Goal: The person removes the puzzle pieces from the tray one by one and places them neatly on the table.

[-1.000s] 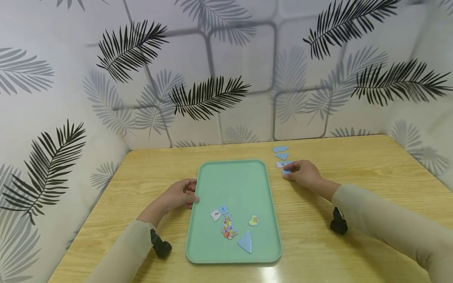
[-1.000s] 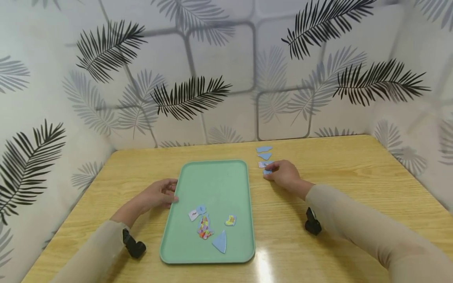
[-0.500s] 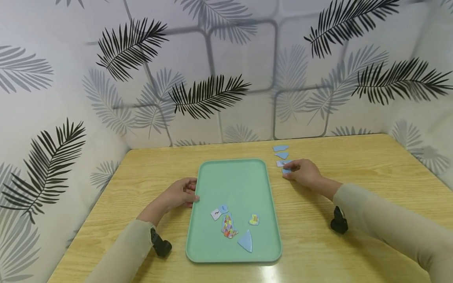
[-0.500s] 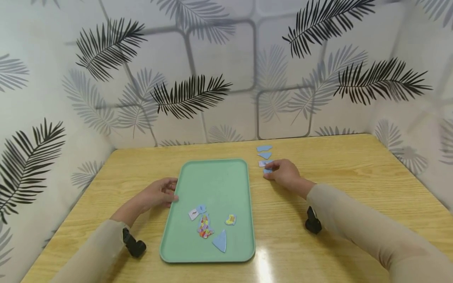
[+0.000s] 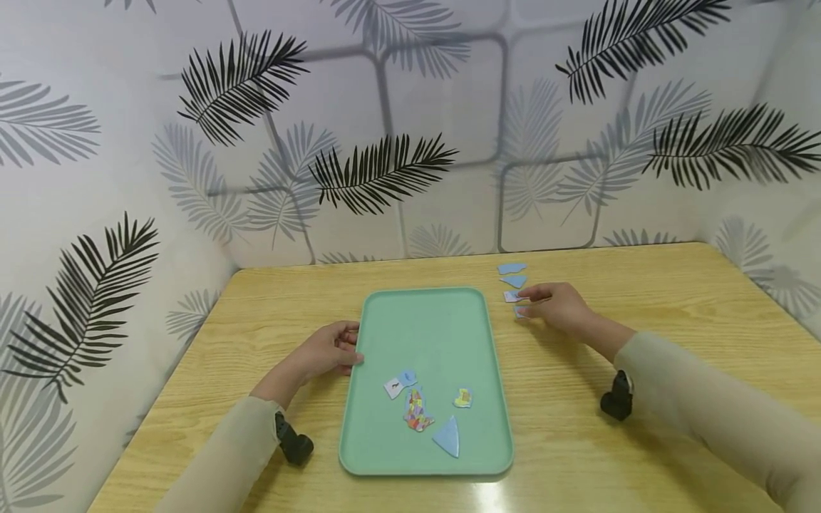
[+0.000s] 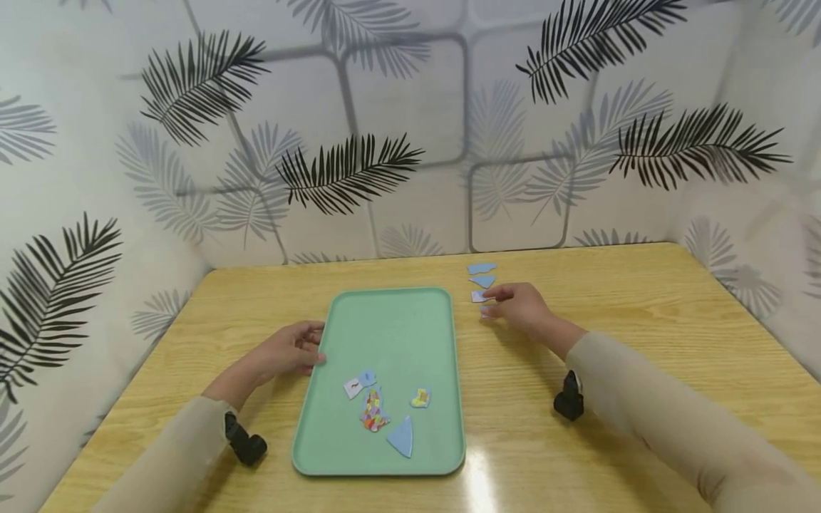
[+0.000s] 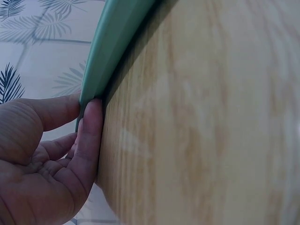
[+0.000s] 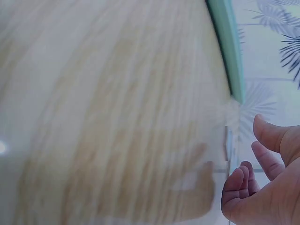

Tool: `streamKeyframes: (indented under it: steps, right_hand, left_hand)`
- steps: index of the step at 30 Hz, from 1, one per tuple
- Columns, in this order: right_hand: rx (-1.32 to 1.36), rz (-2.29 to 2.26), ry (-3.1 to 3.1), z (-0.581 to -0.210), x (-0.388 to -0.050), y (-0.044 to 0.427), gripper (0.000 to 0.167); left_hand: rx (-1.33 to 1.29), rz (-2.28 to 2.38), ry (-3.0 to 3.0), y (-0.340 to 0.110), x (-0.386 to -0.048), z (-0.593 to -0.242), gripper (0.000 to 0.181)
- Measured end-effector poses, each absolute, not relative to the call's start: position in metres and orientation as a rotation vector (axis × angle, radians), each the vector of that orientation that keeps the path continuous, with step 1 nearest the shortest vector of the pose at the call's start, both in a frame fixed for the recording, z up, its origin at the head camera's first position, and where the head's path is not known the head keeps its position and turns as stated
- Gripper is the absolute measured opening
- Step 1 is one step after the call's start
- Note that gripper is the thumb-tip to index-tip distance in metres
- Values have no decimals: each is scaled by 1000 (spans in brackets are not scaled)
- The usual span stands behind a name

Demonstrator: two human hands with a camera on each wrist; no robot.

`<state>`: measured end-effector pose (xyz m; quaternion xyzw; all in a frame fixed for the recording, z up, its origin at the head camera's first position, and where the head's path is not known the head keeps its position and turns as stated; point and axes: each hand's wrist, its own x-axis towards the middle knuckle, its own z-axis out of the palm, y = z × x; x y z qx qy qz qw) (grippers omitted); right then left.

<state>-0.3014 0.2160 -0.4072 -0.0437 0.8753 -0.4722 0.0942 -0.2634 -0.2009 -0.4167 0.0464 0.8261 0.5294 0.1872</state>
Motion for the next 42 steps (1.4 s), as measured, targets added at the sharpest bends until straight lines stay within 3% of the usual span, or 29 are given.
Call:
streamKeyframes:
  steps: [24, 42]
  right_hand:
    - [-318, -1603, 2409, -399, -265, 195, 47]
    - [-625, -1556, 2173, -403, -252, 172, 43]
  left_hand:
    - [129, 1496, 2318, -200, -262, -417, 63]
    - [107, 1500, 2323, -201, -263, -417, 62]
